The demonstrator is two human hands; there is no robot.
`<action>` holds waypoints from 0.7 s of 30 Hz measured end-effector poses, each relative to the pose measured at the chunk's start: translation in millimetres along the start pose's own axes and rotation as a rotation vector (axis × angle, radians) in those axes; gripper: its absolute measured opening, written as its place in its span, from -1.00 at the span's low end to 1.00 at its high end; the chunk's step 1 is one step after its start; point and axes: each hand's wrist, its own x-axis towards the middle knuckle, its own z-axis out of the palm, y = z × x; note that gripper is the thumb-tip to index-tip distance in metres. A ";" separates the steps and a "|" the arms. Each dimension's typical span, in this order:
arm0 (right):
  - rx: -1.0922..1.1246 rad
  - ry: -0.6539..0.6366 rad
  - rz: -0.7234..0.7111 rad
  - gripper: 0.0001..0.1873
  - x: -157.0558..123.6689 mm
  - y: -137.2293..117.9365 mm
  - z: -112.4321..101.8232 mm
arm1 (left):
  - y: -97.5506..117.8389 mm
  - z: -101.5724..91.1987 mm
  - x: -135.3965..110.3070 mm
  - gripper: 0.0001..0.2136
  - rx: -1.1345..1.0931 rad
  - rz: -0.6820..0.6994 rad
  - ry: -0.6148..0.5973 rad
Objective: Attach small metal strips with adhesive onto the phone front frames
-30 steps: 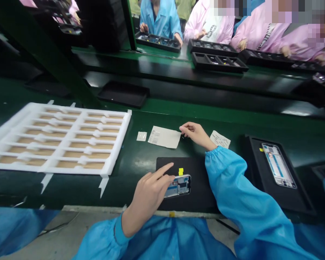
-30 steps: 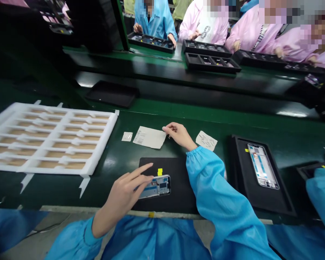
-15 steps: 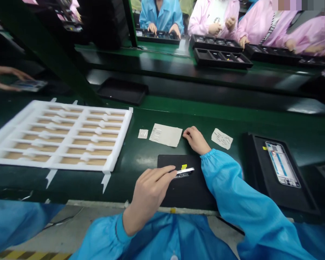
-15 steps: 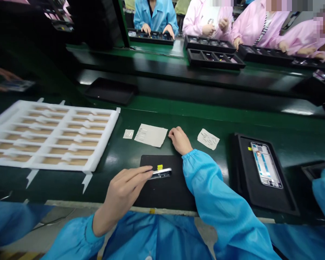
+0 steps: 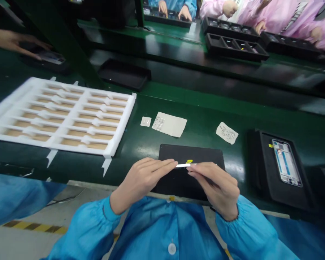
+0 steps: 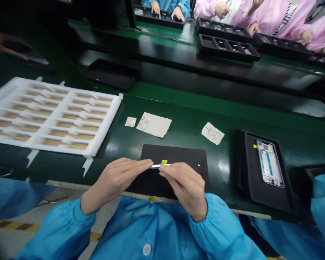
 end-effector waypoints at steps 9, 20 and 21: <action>-0.382 -0.261 -0.110 -0.80 17.5 -7.2 -2.6 | 0.4 12.5 -5.6 -0.77 -0.122 -0.012 0.161; -0.664 -0.474 -0.266 -0.72 35.4 -23.3 4.0 | 6.8 13.4 -9.7 -0.80 -0.102 -0.026 0.165; -0.679 -0.482 -0.290 -0.69 37.9 -26.3 4.6 | 6.9 13.1 -9.4 -0.81 -0.104 -0.024 0.168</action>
